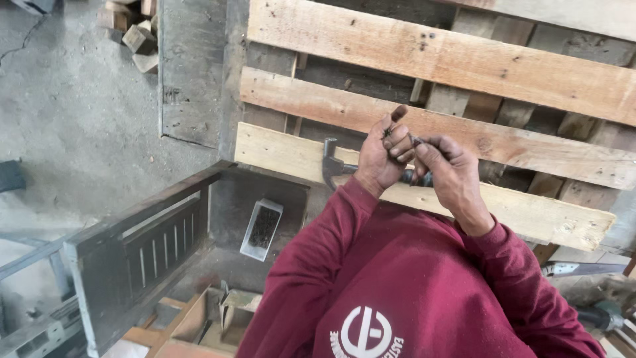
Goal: The person assembles a wooden pallet by hammering nails into wooden slats. They pick up nails from a white container, position them on the wood, and drive them in with a hammer. The person also flips the pallet to work on the other side and adds additional wooden blocks to the structure.
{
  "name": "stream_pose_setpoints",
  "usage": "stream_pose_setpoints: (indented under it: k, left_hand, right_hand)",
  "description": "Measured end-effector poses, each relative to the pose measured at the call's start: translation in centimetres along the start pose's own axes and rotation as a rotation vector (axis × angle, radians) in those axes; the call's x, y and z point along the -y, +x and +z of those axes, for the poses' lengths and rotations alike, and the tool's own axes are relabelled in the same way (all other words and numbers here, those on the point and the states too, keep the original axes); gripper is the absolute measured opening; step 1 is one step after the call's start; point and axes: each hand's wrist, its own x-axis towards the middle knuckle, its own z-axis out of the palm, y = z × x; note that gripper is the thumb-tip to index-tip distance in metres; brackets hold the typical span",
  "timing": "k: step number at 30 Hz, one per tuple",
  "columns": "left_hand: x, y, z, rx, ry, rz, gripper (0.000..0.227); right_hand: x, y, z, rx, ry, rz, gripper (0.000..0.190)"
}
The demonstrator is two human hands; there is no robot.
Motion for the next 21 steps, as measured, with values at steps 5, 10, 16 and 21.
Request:
stream_pose_setpoints:
  k: [5, 10, 16, 21]
  left_hand:
    - [-2.1, 0.4, 3.4, -0.408, 0.193, -0.057, 0.021]
    - [-2.5, 1.5, 4.4, -0.505, 0.56, -0.103, 0.026]
    - [-1.4, 0.7, 4.0, -0.369, 0.743, -0.094, 0.023]
    - [-1.4, 1.6, 3.2, -0.374, 0.688, -0.06, 0.008]
  right_hand:
    - [0.0, 1.0, 2.0, -0.115, 0.05, -0.062, 0.018]
    - [-0.9, 2.4, 2.9, -0.248, 0.177, -0.057, 0.017]
    - [-2.0, 2.2, 3.4, -0.38, -0.064, -0.07, 0.017]
    - [-0.9, 3.1, 3.9, -0.379, -0.135, -0.023, 0.019]
